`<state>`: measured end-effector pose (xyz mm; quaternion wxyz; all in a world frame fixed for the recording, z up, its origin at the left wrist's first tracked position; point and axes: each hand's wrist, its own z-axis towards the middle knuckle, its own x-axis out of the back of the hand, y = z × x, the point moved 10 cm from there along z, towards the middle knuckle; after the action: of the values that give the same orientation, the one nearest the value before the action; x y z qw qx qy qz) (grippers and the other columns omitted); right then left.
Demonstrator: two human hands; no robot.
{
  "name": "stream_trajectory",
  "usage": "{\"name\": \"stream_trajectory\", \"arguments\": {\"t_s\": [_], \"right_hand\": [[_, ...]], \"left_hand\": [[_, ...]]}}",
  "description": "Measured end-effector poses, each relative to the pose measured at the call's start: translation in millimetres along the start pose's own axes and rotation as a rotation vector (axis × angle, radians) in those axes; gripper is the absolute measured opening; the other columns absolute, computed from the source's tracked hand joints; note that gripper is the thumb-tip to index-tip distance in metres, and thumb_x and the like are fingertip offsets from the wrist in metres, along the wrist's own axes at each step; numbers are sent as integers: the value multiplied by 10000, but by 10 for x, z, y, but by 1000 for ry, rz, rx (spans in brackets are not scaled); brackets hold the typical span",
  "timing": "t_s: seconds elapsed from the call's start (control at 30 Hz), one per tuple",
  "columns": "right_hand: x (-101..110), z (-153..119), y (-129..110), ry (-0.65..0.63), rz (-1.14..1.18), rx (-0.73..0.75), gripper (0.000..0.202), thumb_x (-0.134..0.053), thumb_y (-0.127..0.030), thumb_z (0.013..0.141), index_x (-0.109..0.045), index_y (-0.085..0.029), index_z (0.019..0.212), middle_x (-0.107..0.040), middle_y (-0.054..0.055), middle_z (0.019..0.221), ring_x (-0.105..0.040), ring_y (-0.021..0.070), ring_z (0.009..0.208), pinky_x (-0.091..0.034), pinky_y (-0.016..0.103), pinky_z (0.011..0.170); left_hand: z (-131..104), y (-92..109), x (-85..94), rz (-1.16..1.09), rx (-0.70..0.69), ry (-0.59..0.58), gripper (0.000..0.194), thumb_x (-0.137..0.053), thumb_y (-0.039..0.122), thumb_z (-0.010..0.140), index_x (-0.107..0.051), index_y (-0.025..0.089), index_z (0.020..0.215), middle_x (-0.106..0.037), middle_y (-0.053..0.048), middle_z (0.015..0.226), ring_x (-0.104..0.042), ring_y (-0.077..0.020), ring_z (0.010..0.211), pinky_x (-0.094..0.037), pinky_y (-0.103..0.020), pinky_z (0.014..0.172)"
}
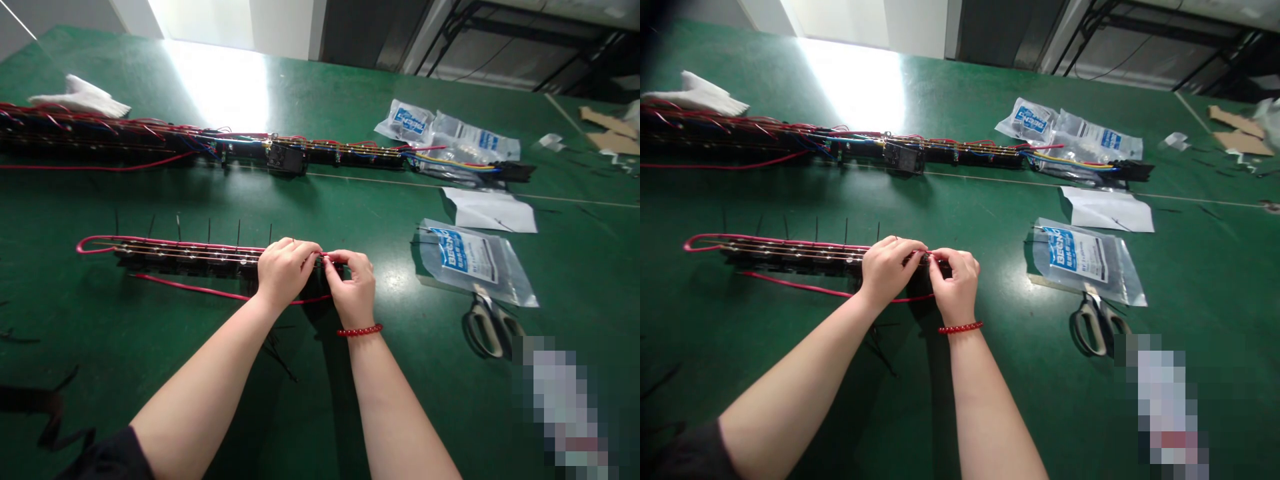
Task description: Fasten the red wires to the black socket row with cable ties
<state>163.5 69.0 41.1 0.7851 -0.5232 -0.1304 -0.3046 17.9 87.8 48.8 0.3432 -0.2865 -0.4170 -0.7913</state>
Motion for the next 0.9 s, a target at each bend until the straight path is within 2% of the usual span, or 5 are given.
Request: {"name": "stream_trajectory", "arguments": {"t_s": [0.9], "right_hand": [[-4, 1, -23, -9, -24, 2, 55, -651, -238, 883, -681, -258, 925, -730, 9, 868, -646, 207, 885, -468, 409, 908]], "left_hand": [[-4, 49, 6, -13, -67, -10, 206, -594, 240, 960, -792, 279, 913, -793, 7, 981, -654, -176, 840, -515, -319, 819]]}}
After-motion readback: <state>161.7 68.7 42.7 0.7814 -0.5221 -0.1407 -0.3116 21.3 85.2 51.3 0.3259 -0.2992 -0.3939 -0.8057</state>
